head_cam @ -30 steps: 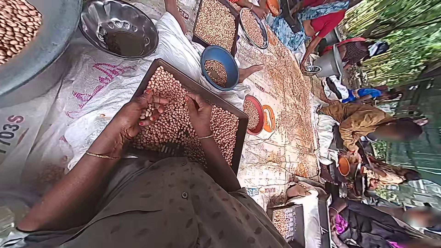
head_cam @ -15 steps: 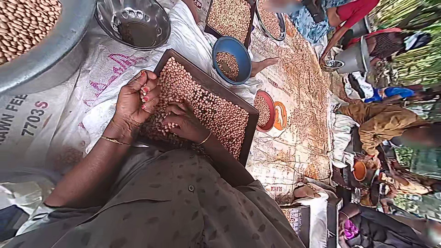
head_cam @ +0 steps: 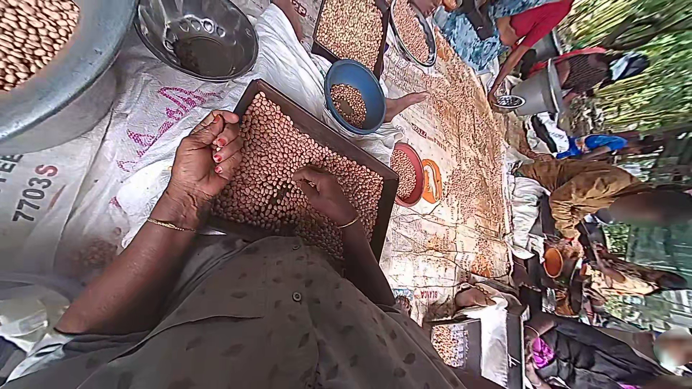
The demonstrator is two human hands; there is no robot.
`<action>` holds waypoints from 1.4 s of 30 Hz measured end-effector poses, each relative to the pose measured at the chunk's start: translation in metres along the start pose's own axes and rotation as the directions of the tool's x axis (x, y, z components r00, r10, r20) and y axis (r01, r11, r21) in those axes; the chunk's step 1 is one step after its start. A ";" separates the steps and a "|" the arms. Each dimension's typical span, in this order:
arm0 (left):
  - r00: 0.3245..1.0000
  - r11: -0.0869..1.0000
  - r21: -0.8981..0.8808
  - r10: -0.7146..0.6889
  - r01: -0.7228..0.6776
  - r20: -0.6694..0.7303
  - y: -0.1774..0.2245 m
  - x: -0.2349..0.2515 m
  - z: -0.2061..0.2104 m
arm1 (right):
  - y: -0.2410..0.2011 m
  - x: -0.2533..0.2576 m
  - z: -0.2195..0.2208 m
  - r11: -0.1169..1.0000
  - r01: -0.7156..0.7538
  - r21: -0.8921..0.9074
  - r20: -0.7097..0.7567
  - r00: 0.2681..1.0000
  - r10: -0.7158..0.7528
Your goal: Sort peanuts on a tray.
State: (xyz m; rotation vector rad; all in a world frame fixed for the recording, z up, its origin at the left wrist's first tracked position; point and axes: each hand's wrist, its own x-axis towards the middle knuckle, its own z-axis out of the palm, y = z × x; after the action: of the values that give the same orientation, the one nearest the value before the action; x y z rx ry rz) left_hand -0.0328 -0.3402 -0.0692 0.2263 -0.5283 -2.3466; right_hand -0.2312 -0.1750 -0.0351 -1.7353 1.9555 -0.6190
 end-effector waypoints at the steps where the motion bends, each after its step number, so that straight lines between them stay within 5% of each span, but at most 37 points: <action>1: 1.000 1.000 0.013 -0.002 0.002 0.004 0.000 0.000 -0.001 | -0.009 0.009 0.008 1.000 0.027 -0.005 -0.010 1.000 -0.027; 6: 1.000 1.000 0.014 -0.018 0.017 0.005 0.000 0.000 -0.001 | -0.038 0.034 0.035 0.987 0.096 -0.129 0.032 0.995 -0.092; 14: 0.999 0.997 0.061 -0.044 0.044 0.002 -0.001 0.001 -0.001 | -0.004 0.037 0.067 0.968 0.163 -0.190 -0.112 0.976 -0.186; 18: 0.954 0.899 0.331 -0.240 0.288 -0.178 -0.001 -0.001 0.007 | -0.010 0.029 0.037 0.986 0.117 0.116 -0.340 0.938 -0.071; 22: 0.900 0.802 0.413 -0.349 0.432 -0.262 -0.005 -0.003 0.019 | -0.035 0.024 0.005 0.883 0.142 0.447 -0.237 0.971 -0.036; 27: 0.936 0.902 0.255 -0.319 0.348 -0.146 -0.001 -0.001 0.007 | -0.006 0.033 0.032 0.996 0.017 0.089 -0.241 0.971 0.005; 32: 0.961 0.947 0.197 -0.226 0.255 -0.159 -0.002 0.000 0.009 | -0.010 0.038 0.055 0.940 0.017 -0.340 -0.138 0.988 -0.068; 42: 0.972 0.953 0.206 -0.202 0.224 -0.121 -0.004 -0.007 0.004 | -0.017 0.031 0.071 0.874 -0.023 -0.486 -0.130 0.990 -0.046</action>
State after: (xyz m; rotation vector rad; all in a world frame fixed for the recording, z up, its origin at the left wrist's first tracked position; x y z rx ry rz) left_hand -0.0310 -0.3320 -0.0675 0.5219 -0.7461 -2.4679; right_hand -0.1782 -0.2102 -0.0822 -2.0387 2.3505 -0.2600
